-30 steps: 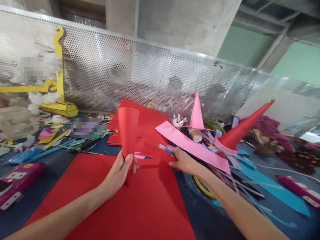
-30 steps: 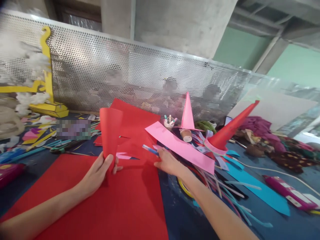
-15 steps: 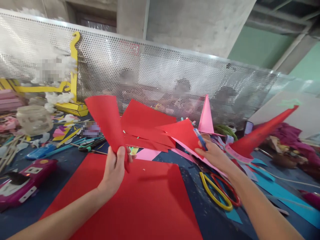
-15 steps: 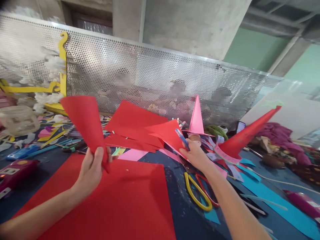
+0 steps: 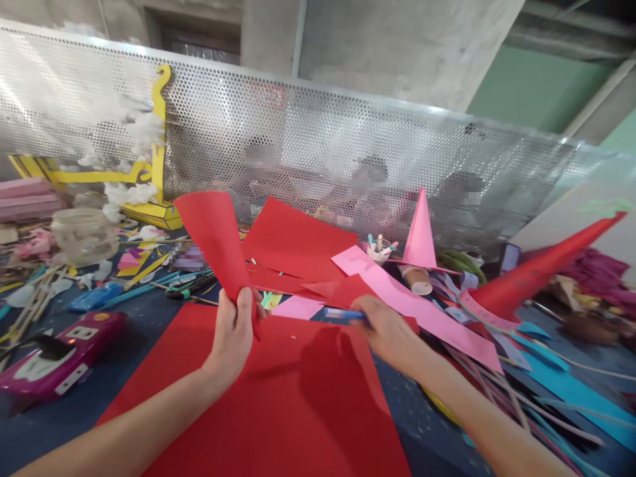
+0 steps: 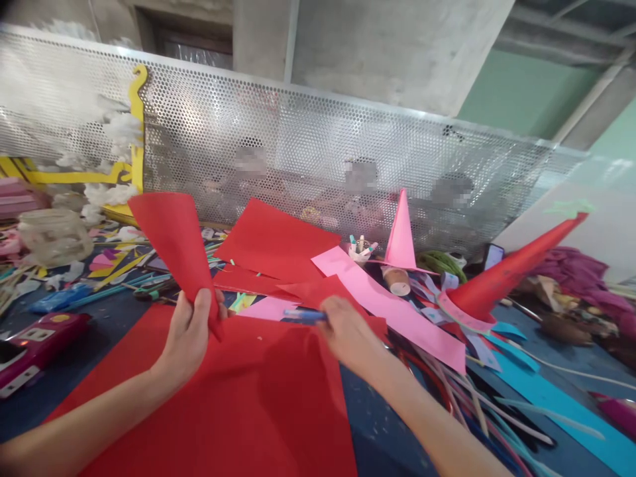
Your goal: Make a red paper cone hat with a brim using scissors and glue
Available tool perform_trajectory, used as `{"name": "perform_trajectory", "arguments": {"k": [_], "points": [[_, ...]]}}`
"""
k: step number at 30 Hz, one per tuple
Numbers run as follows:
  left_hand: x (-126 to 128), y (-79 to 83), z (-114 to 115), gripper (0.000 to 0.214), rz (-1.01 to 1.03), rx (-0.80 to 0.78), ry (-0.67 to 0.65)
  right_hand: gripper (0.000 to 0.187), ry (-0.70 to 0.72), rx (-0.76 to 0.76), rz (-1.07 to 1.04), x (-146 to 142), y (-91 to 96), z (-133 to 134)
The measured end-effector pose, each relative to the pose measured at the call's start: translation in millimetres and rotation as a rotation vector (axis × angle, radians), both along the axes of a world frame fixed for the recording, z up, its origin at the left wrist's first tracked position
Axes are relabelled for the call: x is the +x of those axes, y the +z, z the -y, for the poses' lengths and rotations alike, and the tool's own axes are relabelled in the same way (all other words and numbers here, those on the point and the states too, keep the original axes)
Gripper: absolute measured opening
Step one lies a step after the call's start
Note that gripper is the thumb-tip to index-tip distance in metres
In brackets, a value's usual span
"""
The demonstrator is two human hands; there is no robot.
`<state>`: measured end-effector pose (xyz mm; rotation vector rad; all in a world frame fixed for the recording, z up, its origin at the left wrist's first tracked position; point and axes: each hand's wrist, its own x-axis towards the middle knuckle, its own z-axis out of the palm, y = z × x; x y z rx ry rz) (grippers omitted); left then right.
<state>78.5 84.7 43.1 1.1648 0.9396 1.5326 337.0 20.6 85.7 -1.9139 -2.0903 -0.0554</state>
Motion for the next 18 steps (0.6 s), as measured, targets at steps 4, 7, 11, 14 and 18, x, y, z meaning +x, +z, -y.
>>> {"name": "perform_trajectory", "arguments": {"k": [4,7,11,14,18], "points": [[2.3,-2.2,-0.2,0.026,-0.005,-0.015,0.022,0.012,0.058,-0.209,-0.108,-52.6,-3.3,-25.6],[0.9,0.2,-0.8,0.027,-0.009,-0.024,0.054,0.015,-0.008,-0.211,-0.087,-86.4,-4.2,-59.3],[-2.2,7.3,1.8,0.025,-0.014,0.033,0.07,0.039,-0.072,-0.256,-0.069,-134.5,-6.9,-94.9],[-3.4,9.1,5.0,0.025,-0.038,0.073,0.082,0.044,-0.053,-0.308,-0.036,-158.0,-11.3,-105.0],[-1.8,2.4,9.1,0.026,-0.059,0.018,0.078,0.033,-0.01,-0.341,0.014,-151.1,-18.1,-106.8]]}}
